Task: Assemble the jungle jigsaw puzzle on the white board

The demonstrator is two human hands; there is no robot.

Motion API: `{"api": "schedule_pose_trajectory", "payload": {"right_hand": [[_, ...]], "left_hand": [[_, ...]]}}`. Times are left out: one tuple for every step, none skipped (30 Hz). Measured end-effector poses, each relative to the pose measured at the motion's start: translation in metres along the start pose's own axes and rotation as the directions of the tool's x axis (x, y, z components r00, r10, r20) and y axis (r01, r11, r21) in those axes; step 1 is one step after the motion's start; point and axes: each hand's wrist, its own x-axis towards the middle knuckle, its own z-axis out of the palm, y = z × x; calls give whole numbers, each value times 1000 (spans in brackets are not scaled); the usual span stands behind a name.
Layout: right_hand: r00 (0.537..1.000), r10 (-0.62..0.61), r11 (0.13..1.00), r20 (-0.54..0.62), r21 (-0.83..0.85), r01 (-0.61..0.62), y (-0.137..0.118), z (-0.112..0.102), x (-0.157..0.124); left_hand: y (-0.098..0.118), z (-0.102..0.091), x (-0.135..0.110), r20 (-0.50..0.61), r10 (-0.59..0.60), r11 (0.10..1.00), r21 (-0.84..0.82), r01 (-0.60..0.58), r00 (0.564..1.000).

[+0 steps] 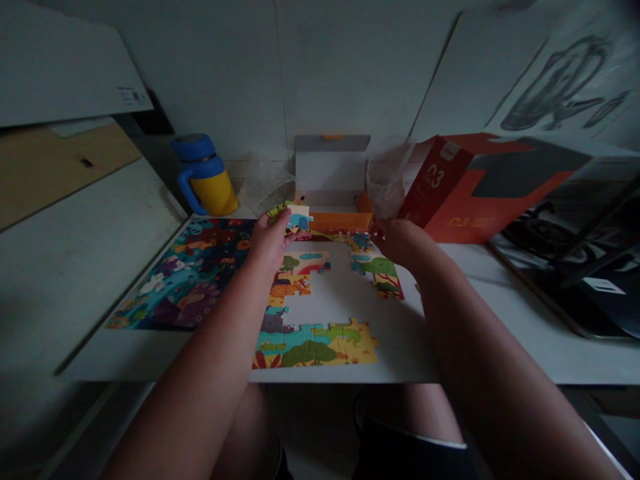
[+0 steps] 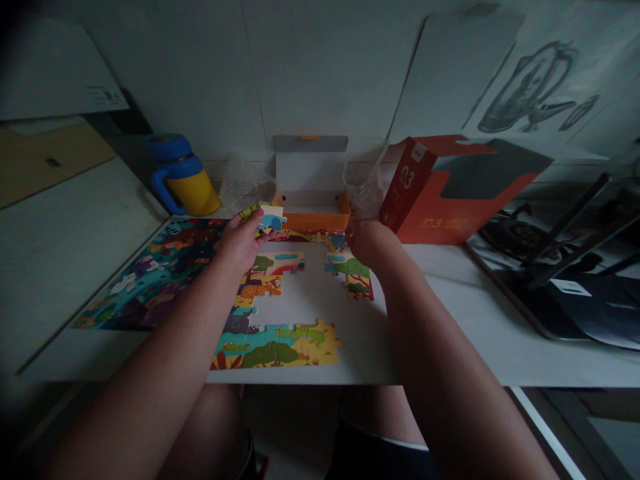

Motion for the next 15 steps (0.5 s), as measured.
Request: {"api": "schedule_pose_trajectory", "payload": {"right_hand": [[1000, 0, 1000, 1, -17, 0, -3, 2, 0], [1000, 4, 999, -1, -39, -4, -6, 5, 0], [1000, 9, 999, -7, -49, -10, -9, 7, -1], [1000, 14, 999, -16, -49, -15, -12, 9, -1], [999, 25, 999, -30, -44, -26, -14, 10, 0], [998, 39, 999, -49, -30, -40, -16, 11, 0], [996, 54, 999, -76, -2, -55, -18, 11, 1], [992, 70, 997, -109, 43, -65, -20, 11, 1], [986, 84, 992, -145, 104, -69, -23, 11, 2], [979, 93, 982, -181, 178, -61, -27, 10, 2], [974, 96, 964, -206, 263, -39, -32, 10, 3], [972, 94, 933, -213, 359, -12, -37, 10, 3], [976, 92, 885, -196, 465, 10, -43, 11, 3], [983, 88, 820, -159, 572, 20, -49, 14, 3], [991, 84, 740, -106, 673, 9, -55, 17, 3]], "left_hand": [[0, 0, 0, -1, 0, 1000, -1, 0, 1000], [0, 0, 0, 0, -2, 1000, -1, 2, 1000], [0, 0, 0, 1, -3, 1000, 0, 3, 1000], [0, 0, 0, 2, -4, 1000, 2, 4, 1000], [0, 0, 0, 2, -4, 1000, 4, 4, 1000], [0, -1, 0, 5, -5, 1000, 6, 5, 1000], [-1, -1, 1, 7, -4, 1000, 6, 4, 1000], [-1, -1, 1, 11, -5, 1000, 7, 5, 1000], [-2, -2, 2, 18, -11, 1000, 8, 11, 1000], [-3, -2, 2, 29, -21, 1000, 11, 20, 999], [-4, -2, 1, 47, -32, 999, 15, 32, 998], [-6, -2, 0, 74, -44, 999, 19, 43, 996], [-7, 0, -2, 106, -56, 998, 24, 53, 993], [-8, 1, -5, 142, -66, 998, 32, 62, 988], [-10, 3, -8, 178, -77, 997, 45, 70, 981]]}}
